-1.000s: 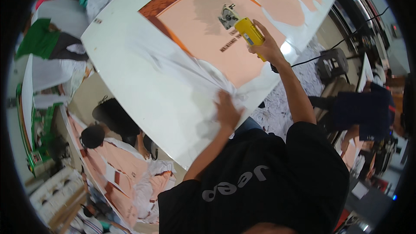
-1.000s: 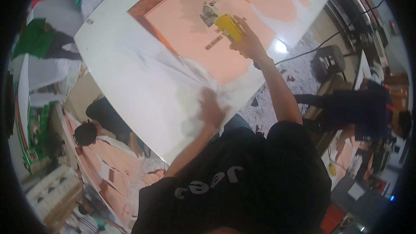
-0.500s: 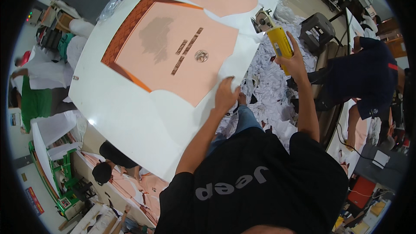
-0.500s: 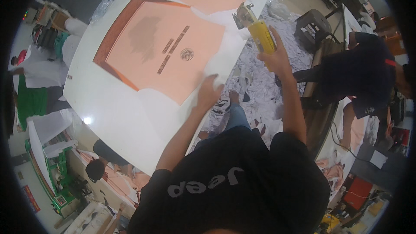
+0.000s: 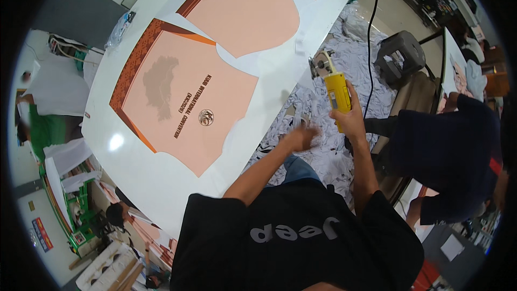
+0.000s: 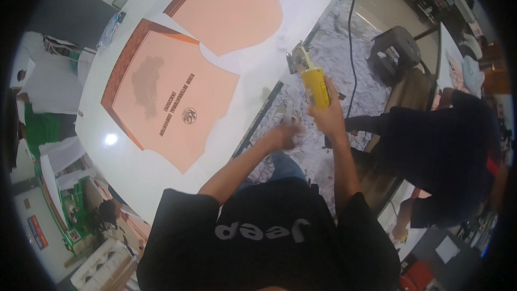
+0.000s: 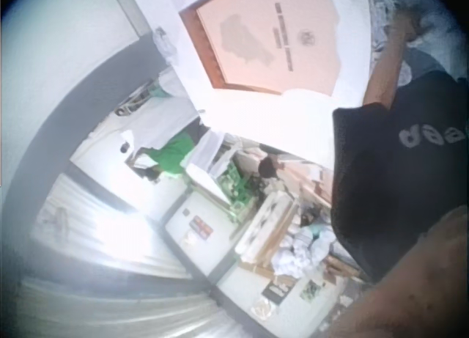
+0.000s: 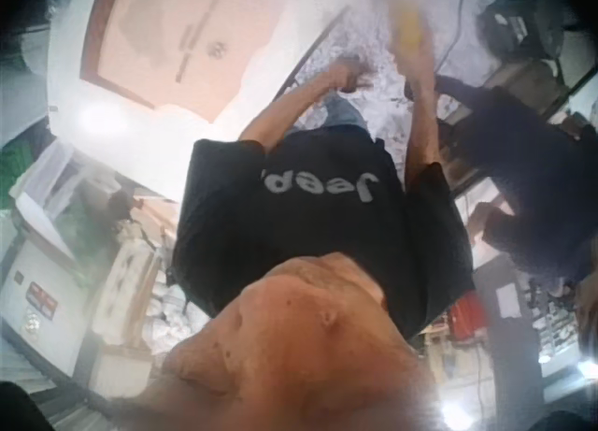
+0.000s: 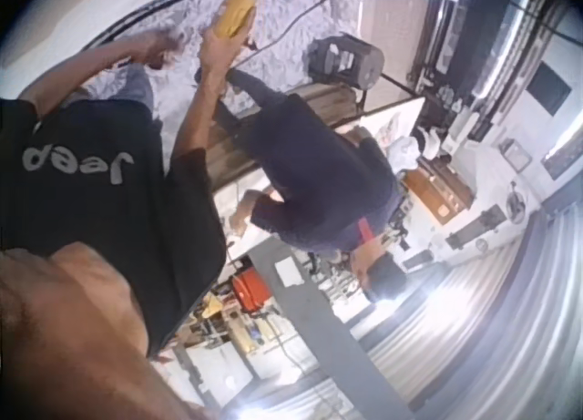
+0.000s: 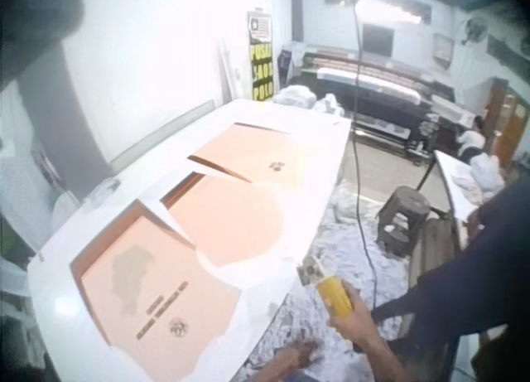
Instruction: The person uses a yellow electric cutter to trim a large sheet of peach-colored material on a white worktable. They guide the tool along the edges, remove excess pieces, and smooth the surface with their hands.
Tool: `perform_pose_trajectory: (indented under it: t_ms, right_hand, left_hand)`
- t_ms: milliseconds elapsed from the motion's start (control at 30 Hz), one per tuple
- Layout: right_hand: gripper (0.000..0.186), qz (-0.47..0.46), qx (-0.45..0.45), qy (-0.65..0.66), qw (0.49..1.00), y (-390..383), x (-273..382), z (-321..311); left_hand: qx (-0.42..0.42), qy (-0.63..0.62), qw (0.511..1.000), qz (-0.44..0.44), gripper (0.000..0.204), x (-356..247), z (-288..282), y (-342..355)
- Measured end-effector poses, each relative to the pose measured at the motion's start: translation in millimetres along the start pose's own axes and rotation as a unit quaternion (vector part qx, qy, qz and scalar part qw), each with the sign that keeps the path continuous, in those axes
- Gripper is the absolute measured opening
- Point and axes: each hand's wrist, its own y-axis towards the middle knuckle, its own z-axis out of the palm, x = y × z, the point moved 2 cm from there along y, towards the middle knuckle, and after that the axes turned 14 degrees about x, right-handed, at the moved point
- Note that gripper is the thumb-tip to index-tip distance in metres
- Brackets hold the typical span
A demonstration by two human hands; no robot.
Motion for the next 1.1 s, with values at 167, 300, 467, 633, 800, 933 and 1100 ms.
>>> perform_pose_trajectory:
  t_ms: [167,300,467,633,800,933,1100]
  right_hand:
    - [0.111,0.051,0.073,-0.013,0.996,3,-30,-4]
    - [0.108,0.119,0.117,0.054,0.984,-7,-23,11]
    - [0.107,0.125,0.129,0.074,0.981,-5,-17,35]
    - [0.102,0.006,0.122,-0.124,0.985,21,-29,41]
    - [0.104,0.036,0.235,-0.291,0.927,55,-35,45]
    - [0.101,0.063,0.282,-0.376,0.88,73,-34,52]
    - [0.098,0.039,0.295,-0.375,0.878,86,-23,51]
  left_hand:
    - [-0.221,0.114,0.969,0.0,0.074,-2,61,-65]
    - [-0.623,0.108,0.705,-0.322,0.08,66,28,-136]
    - [-0.467,0.084,0.853,-0.218,0.06,29,63,-127]
    - [-0.344,0.127,0.928,0.067,0.036,-4,71,-123]
    - [-0.604,0.137,0.744,-0.25,0.062,92,14,-180]
    - [-0.54,0.09,0.637,-0.542,0.082,158,26,-253]
    - [-0.551,0.024,0.676,-0.49,0.087,168,69,-293]
